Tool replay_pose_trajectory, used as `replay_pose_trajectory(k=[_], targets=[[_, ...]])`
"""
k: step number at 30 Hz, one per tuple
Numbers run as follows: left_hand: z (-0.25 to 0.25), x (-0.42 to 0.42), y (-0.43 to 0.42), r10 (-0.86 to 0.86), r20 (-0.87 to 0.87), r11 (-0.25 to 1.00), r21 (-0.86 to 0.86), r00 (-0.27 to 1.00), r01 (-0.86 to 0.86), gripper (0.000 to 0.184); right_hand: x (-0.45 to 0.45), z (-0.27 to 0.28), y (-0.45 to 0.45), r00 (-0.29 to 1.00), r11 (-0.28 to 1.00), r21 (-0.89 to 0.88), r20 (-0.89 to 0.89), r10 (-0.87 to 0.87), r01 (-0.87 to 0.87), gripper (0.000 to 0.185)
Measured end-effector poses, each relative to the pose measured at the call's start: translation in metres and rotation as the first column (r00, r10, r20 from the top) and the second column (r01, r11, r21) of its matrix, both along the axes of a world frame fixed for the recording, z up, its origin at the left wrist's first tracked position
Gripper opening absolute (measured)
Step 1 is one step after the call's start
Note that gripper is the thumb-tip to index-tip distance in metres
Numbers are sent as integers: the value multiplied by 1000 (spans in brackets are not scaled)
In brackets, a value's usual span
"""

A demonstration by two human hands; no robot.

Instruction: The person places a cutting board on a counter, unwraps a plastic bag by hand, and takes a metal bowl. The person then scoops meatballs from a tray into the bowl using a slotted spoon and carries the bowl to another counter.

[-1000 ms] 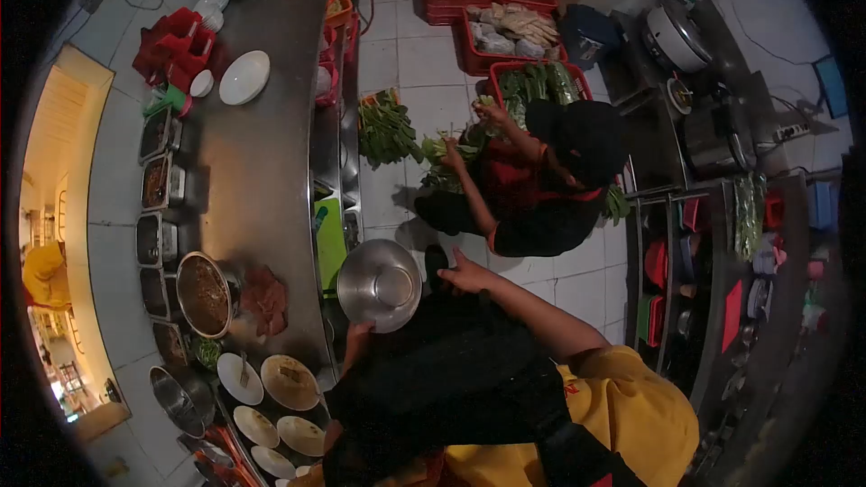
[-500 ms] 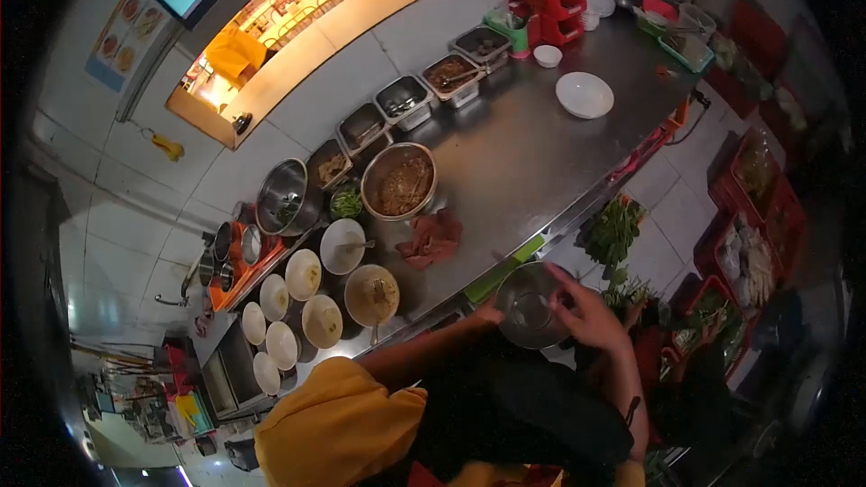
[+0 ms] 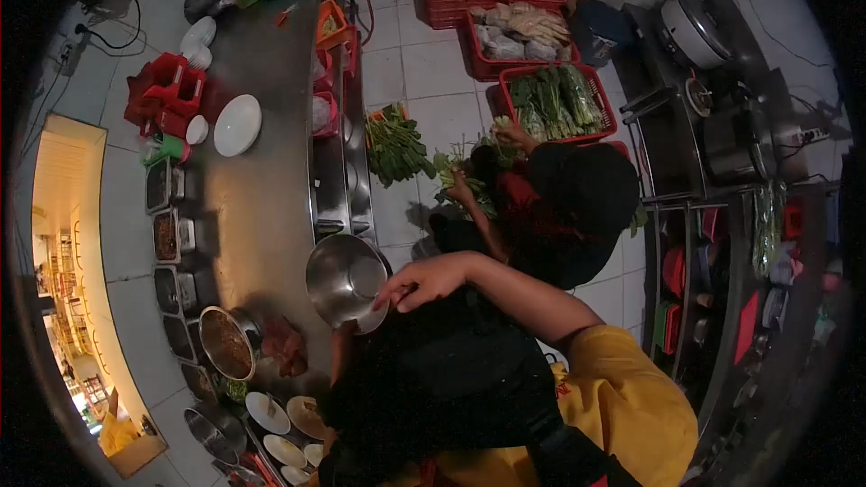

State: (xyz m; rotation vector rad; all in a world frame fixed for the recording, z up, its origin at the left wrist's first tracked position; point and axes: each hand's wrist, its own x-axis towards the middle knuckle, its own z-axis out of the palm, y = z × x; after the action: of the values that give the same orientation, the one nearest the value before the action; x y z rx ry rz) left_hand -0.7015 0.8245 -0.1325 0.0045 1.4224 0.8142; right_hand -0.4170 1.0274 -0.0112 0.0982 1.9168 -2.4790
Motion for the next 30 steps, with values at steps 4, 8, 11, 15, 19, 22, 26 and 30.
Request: replay_pose_trajectory(k=[4, 8, 11, 15, 19, 22, 26, 30], targets=[[55, 12, 58, -134, -35, 984, -121, 990, 129, 34, 47, -54, -18, 907, 973, 2, 363, -215, 230, 35], [36, 26, 99, 137, -323, 979, 189, 936, -78, 23, 70, -101, -38, 713, 890, 318, 536, -452, 326, 39], [57, 32, 146, 214, -421, 898, 439, 882, -8, 17, 81, -138, -39, 630, 839, 408, 557, -542, 360, 39], [53, 16, 226, 301, -168, 879, 431, 939, -205, 12, 80, -144, -10, 532, 787, 246, 620, -577, 566, 37], [45, 2, 319, 329, 270, 848, 336, 905, -409, 9, 72, -118, 41, 423, 722, 129, 735, -530, 679, 43], [73, 24, 394, 214, 281, 843, 431, 936, -322, 10, 64, -129, 67, 310, 544, 108, 722, -618, 832, 41], [23, 12, 467, 5, 205, 925, 370, 979, -82, 18, 54, -125, 111, 141, 483, 363, 666, -732, 797, 41], [-1, 14, 511, -164, -190, 953, 222, 968, 205, 23, 53, -109, 150, 166, 505, 299, 708, -686, 810, 45]])
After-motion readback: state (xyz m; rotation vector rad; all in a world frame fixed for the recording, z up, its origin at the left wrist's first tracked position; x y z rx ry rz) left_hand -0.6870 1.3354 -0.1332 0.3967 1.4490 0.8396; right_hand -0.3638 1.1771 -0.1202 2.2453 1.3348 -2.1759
